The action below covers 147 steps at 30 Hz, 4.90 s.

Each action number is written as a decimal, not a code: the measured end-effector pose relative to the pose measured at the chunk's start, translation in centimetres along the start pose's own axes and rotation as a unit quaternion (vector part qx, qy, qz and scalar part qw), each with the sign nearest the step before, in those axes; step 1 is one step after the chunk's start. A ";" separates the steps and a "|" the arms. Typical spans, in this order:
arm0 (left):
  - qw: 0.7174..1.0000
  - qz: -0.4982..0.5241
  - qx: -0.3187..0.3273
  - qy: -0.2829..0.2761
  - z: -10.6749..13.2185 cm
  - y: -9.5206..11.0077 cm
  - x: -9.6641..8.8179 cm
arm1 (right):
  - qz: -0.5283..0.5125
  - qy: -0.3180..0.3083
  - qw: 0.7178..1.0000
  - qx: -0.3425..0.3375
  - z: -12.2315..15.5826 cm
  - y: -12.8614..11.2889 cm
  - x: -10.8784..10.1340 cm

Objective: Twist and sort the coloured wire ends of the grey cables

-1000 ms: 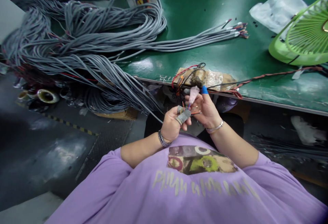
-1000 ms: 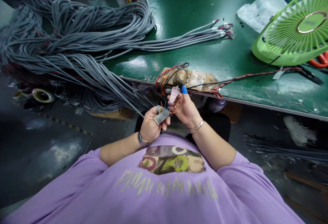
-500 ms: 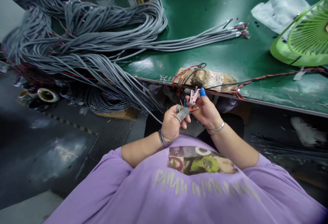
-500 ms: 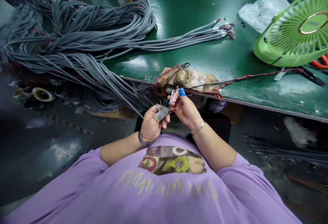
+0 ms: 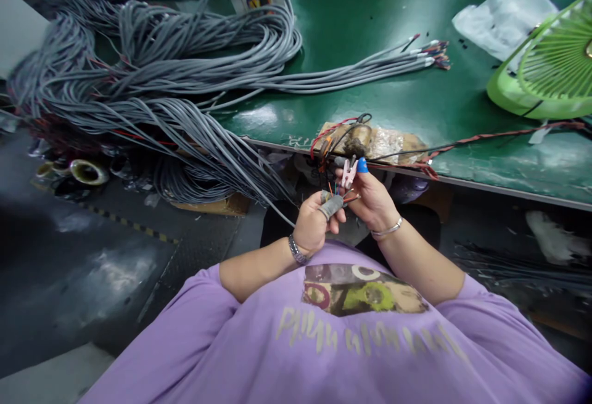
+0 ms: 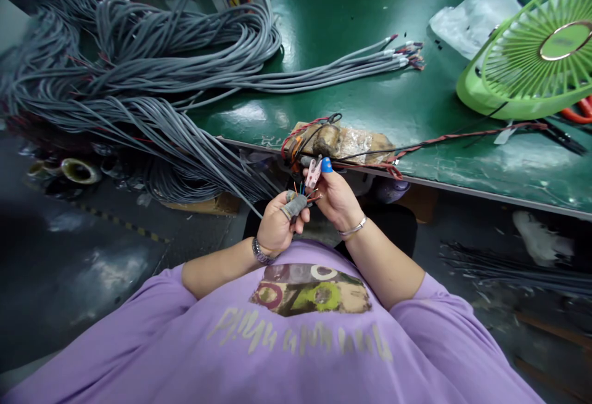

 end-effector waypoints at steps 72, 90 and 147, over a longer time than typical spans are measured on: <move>0.998 -0.030 0.048 -0.018 0.1 0.2 -0.1 | 0.068 -0.042 0.997 0.024 0.2 -0.5 -1.4; 0.997 -0.057 0.044 -0.021 0.0 -0.2 -0.2 | 0.002 -0.024 0.999 0.048 0.4 -0.3 -0.5; 0.938 -0.322 0.124 -0.044 -0.6 -1.2 -3.2 | 0.271 -0.103 0.955 -0.059 3.1 0.3 -1.9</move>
Point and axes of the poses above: each hand's wrist, its own z-axis away from the middle knuckle, its own x-axis out of the palm, y = z × x, the point moved 1 cm from there along -z, towards the middle knuckle, and after that the axes turned 6 degrees about -y, right-handed, at the moved point
